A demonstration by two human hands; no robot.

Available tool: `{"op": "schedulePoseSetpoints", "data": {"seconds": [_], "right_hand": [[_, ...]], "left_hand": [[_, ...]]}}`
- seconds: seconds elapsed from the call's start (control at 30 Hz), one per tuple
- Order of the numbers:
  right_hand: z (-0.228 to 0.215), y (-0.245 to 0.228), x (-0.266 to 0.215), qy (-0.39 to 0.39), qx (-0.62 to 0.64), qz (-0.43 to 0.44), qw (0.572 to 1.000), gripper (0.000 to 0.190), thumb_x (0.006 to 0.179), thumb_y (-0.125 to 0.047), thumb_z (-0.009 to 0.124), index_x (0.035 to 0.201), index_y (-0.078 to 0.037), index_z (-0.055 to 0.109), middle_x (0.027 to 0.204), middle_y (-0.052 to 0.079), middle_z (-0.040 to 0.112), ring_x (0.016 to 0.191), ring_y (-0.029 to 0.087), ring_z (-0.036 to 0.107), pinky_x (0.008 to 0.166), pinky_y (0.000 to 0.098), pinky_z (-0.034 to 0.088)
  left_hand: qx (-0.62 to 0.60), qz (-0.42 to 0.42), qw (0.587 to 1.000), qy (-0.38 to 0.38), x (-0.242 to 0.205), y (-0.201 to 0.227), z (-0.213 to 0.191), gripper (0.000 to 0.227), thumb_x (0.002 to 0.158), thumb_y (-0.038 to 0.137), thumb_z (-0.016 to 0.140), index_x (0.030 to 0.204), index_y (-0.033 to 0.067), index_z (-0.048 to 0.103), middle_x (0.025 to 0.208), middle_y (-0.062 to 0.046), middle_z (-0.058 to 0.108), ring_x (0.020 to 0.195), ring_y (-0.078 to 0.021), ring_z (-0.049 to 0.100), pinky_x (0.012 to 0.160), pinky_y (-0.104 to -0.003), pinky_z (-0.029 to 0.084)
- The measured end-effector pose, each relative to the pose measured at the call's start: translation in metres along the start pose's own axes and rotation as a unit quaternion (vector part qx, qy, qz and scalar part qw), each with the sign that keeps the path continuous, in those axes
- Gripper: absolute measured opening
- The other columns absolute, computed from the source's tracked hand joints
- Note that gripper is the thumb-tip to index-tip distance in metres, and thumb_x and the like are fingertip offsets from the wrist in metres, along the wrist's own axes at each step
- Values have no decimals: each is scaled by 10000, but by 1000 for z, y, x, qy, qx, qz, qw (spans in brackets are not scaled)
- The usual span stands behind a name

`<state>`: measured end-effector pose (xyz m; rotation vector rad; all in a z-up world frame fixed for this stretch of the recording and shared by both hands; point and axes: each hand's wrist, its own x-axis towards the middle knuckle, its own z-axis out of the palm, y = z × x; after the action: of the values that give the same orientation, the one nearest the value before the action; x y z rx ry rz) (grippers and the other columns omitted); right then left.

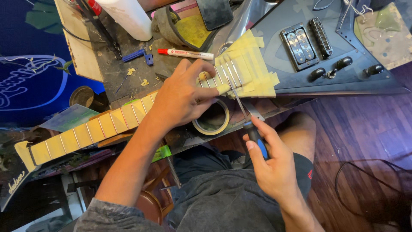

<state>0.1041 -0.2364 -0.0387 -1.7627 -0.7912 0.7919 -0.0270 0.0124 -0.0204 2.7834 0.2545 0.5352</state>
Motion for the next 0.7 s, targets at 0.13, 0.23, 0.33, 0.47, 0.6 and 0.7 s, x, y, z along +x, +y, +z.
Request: {"op": "schedulePoseSetpoints", "data": {"seconds": [0.13, 0.23, 0.33, 0.47, 0.6, 0.7], "right_hand": [[-1, 14, -7, 8, -67, -89, 994, 499, 988, -83, 650, 1479, -2, 606, 1370, 118, 751, 1115, 157, 803, 1011, 283, 607], [12, 0, 19, 5, -138, -202, 970, 469, 1023, -34, 622, 1480, 61, 578, 1108, 134, 719, 984, 220, 717, 945, 343, 575], [19, -7, 41, 11, -142, -249, 958, 458, 1029, -5, 616, 1480, 64, 573, 1164, 187, 722, 1053, 318, 703, 971, 403, 554], [2, 2, 1, 1, -140, -215, 967, 464, 1036, -34, 613, 1493, 39, 579, 1126, 122, 702, 992, 219, 680, 966, 332, 544], [3, 3, 12, 1, -156, -213, 964, 456, 1013, -39, 646, 1458, 53, 612, 1049, 113, 704, 905, 219, 687, 854, 337, 570], [14, -8, 54, -13, -142, -243, 959, 467, 1019, -17, 633, 1482, 39, 595, 1156, 156, 725, 1018, 275, 703, 954, 365, 550]], "left_hand": [[27, -18, 999, -34, 2, 3, 1, 82, 910, 165, 810, 954, 182, 743, 1291, -108, 519, 1034, -363, 506, 539, -516, 544], [36, -4, 999, -38, 2, 2, 1, 89, 898, 152, 809, 945, 184, 740, 1255, -100, 484, 961, -370, 482, 498, -499, 524], [22, 9, 1000, -12, 2, 3, 1, 29, 927, 124, 779, 923, 133, 752, 1276, -122, 528, 984, -375, 490, 574, -517, 520], [16, 4, 999, -31, 3, 3, 1, 56, 916, 134, 798, 954, 155, 765, 1245, -117, 511, 974, -369, 484, 533, -505, 525], [2, -4, 1000, -28, 6, 2, 1, 32, 924, 100, 776, 917, 129, 766, 1230, -103, 513, 984, -372, 473, 460, -497, 514], [6, 10, 1000, -14, 4, 1, 2, 34, 923, 113, 766, 915, 144, 755, 1223, -113, 527, 982, -386, 496, 572, -522, 526]]}}
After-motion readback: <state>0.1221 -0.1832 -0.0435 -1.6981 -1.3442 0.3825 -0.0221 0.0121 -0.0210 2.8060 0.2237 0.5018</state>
